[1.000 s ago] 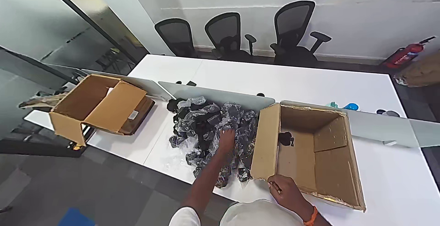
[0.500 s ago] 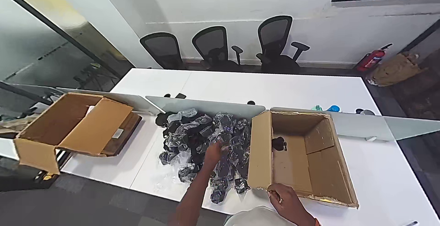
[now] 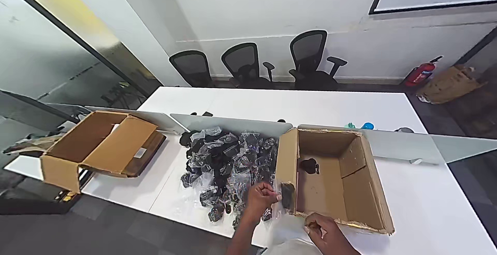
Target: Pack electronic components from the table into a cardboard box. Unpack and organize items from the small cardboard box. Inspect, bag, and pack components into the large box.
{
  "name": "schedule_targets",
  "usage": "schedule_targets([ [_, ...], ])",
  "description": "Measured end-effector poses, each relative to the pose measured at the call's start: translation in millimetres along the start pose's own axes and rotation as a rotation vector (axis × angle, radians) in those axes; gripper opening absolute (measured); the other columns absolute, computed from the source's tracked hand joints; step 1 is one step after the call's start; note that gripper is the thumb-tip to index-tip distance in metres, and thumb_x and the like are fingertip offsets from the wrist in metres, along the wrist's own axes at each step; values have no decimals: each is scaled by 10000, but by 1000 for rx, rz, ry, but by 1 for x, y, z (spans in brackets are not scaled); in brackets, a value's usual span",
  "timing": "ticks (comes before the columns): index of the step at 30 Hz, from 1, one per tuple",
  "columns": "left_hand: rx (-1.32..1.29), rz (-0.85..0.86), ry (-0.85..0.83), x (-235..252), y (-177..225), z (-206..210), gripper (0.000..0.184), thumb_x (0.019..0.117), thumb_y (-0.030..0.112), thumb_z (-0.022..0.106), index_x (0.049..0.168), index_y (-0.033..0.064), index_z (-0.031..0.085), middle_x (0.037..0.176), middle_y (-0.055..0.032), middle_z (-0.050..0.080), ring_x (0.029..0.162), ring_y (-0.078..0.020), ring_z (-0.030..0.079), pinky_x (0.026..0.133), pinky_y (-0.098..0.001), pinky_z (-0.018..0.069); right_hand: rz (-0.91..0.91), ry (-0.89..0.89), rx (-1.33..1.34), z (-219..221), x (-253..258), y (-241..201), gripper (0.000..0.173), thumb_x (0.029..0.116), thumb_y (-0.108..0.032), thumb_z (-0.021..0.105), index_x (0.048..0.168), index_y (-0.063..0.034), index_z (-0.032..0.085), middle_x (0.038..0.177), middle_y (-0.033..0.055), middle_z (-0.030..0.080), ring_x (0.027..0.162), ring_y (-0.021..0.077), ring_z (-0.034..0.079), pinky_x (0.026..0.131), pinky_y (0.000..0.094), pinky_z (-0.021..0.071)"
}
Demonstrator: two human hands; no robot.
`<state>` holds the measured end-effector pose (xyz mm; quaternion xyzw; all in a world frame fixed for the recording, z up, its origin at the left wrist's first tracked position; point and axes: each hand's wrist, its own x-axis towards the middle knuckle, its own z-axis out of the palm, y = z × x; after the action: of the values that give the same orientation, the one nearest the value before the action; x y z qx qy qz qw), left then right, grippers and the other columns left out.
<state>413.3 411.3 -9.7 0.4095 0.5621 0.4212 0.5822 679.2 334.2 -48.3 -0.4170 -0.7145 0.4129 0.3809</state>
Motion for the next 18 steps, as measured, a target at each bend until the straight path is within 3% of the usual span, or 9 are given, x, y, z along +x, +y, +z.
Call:
schedule_targets([
  [4,-173,0,-36,-31,-9,45,311,685,-50,860,858,49,622,697,-37,690,612,-119,665,600,-296,580,-7,-8,66,-22,-19,-6,206,965,-220,671,1099,-64,684,821,29,655,678,61,608,618,221,536],
  [8,-339,-5,-43,-50,-24,84,240,778,-54,789,881,44,596,738,-63,692,669,-149,685,672,-328,603,87,32,144,-34,-36,-6,318,962,-246,686,1228,-80,634,885,1,647,723,61,616,635,228,547],
  [13,-431,12,-129,-70,-40,114,187,838,-92,736,953,-5,617,904,-149,740,803,-226,735,786,-399,626,112,54,196,-45,-54,1,250,976,-219,661,1191,-92,645,869,-5,644,710,67,609,614,231,536],
  [18,-389,-40,-105,-86,-46,137,233,796,-127,761,915,-8,599,898,-161,748,773,-237,741,740,-396,632,143,21,125,-57,-67,4,222,955,-258,689,1116,-106,667,842,-18,641,673,54,590,580,220,513],
])
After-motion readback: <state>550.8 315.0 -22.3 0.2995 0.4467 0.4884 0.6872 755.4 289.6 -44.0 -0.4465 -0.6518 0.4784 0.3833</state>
